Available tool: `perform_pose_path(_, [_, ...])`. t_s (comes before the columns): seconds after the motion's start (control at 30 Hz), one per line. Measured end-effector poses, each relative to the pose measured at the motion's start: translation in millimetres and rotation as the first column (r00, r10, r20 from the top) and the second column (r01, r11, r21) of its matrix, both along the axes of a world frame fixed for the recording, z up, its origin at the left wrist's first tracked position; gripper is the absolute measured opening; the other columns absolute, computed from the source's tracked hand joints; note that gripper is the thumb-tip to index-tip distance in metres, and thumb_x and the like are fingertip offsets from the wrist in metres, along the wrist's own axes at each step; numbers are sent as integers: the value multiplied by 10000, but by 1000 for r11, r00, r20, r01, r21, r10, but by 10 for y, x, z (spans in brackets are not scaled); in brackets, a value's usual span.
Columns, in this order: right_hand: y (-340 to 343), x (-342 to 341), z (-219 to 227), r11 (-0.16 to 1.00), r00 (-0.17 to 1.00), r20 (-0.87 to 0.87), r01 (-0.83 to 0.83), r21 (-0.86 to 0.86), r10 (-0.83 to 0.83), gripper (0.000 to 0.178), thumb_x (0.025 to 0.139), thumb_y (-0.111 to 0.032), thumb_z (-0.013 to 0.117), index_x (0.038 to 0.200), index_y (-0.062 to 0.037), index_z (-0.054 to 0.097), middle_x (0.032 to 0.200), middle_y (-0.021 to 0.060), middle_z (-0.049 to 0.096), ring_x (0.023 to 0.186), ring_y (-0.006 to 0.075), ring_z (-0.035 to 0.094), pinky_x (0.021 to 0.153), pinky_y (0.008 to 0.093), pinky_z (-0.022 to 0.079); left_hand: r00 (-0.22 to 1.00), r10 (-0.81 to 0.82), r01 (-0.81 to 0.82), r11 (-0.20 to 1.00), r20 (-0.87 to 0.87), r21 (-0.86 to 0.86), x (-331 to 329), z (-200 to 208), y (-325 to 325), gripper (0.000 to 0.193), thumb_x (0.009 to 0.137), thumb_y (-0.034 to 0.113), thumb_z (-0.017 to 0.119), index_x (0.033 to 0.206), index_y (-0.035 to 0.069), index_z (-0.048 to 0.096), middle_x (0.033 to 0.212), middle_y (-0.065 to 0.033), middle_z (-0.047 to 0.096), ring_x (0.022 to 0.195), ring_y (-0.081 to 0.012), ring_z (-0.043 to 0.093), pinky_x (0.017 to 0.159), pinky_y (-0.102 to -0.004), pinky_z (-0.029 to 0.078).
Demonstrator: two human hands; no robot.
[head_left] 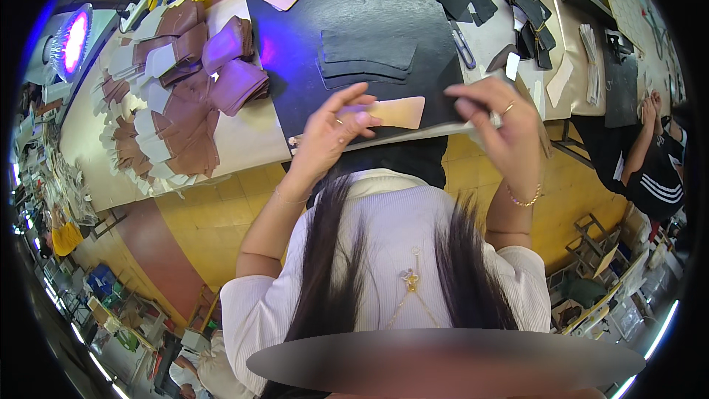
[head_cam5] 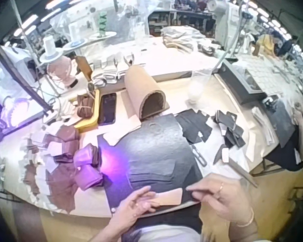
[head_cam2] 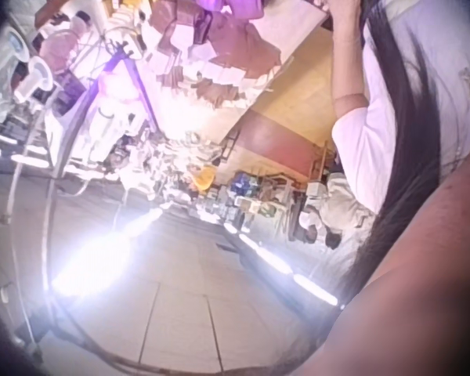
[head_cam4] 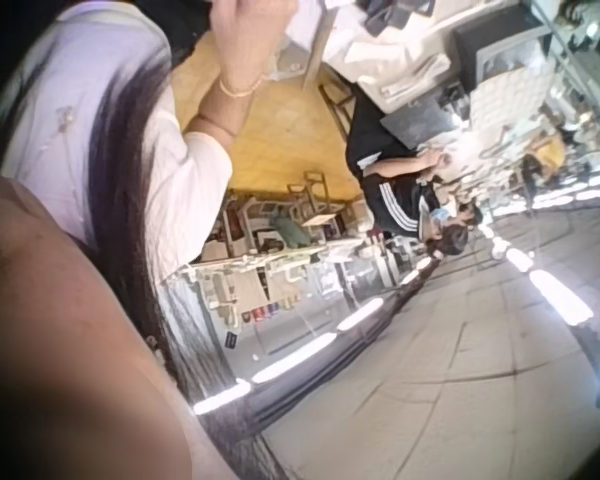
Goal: The person assembles small leather pieces by hand, aligning and pressing them together on a workbench. They handle multiple cut leather parts, occasionally using a small hammer to tap edges, and organize the pieces into stacks.
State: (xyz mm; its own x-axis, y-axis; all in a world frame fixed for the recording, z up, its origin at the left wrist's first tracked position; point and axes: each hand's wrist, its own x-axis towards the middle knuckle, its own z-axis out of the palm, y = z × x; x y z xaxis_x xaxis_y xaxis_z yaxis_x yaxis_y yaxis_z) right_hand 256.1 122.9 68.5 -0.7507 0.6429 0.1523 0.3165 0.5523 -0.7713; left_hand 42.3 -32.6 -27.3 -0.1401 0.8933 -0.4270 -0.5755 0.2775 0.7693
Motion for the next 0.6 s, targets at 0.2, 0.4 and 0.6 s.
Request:
perform_pose_path(0.2, [-346,-77,-305,701,974,-192,-53,-711,-122,180,945,39,603,1100,37,693,986,90,626,820,142,692,707,247,609,937,-79,136,980,340,-147,-19,-44,-192,300,944,80,676,1213,-21,590,991,-124,687,877,-226,722,715,-297,594])
perform_pose_path(0.4, [-467,79,-750,542,951,79,237,-806,-297,142,948,-74,673,1033,38,647,849,76,695,770,151,721,638,225,562,1000,14,-14,970,-3,-241,-85,-114,-351,126,952,106,674,985,-8,634,806,-84,684,736,-199,729,618,-256,571])
perform_pose_path(0.6, [-422,36,-1071,510,910,249,394,-765,-330,187,920,-141,725,887,15,626,756,60,696,625,120,696,547,211,523,947,-66,-41,946,-314,-320,-167,-180,-245,179,970,155,662,955,-22,637,752,-82,682,653,-161,706,537,-227,534])
